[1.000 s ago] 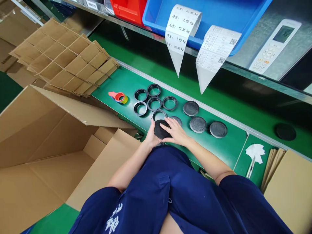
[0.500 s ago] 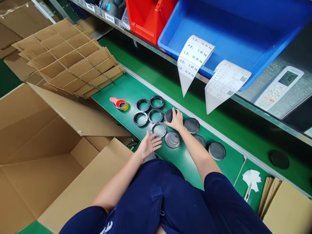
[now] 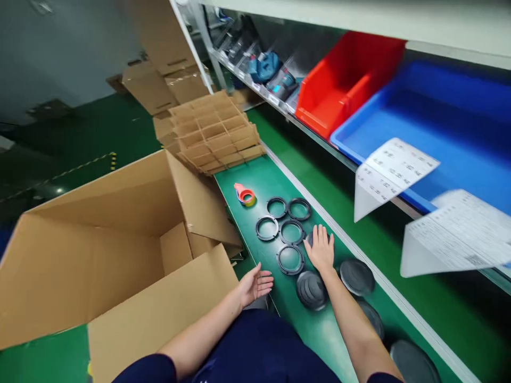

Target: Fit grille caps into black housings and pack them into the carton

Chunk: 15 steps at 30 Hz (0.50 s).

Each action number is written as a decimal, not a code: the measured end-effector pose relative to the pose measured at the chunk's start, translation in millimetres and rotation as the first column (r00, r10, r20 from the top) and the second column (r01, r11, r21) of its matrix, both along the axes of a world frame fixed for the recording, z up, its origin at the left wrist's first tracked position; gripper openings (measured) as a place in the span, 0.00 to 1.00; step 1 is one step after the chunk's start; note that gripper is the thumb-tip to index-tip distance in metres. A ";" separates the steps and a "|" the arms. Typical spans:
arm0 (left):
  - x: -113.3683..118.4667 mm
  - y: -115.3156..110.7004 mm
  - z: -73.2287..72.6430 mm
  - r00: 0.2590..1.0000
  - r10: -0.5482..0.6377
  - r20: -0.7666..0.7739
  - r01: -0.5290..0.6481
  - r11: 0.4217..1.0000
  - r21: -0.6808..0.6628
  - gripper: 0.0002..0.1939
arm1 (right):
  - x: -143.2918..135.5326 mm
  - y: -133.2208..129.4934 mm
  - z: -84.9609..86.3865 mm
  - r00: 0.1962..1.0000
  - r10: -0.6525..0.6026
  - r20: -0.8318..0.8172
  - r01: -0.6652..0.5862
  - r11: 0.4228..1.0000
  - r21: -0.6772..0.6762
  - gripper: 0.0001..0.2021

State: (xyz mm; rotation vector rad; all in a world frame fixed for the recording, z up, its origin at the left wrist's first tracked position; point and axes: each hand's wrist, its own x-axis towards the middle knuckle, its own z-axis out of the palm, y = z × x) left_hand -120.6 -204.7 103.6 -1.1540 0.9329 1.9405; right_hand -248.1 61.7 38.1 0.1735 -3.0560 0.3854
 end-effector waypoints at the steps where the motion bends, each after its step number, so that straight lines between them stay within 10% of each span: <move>1: -1.4 -0.6 0.7 1.000 0.014 -0.026 -0.014 1.000 -0.010 0.27 | -0.3 -0.9 -8.2 1.000 0.020 0.020 -0.021 1.000 0.016 0.36; 8: 11.3 -10.2 10.8 0.967 -0.094 -0.235 0.006 0.938 -0.347 0.18 | 18.2 -0.7 -12.9 0.996 -0.079 -0.039 0.078 0.996 -0.042 0.39; 15: 33.6 -78.6 25.8 0.960 -0.126 -0.251 -0.092 0.703 -0.705 0.09 | 0.1 -34.6 61.8 0.996 0.042 -0.072 -0.064 0.944 -0.325 0.28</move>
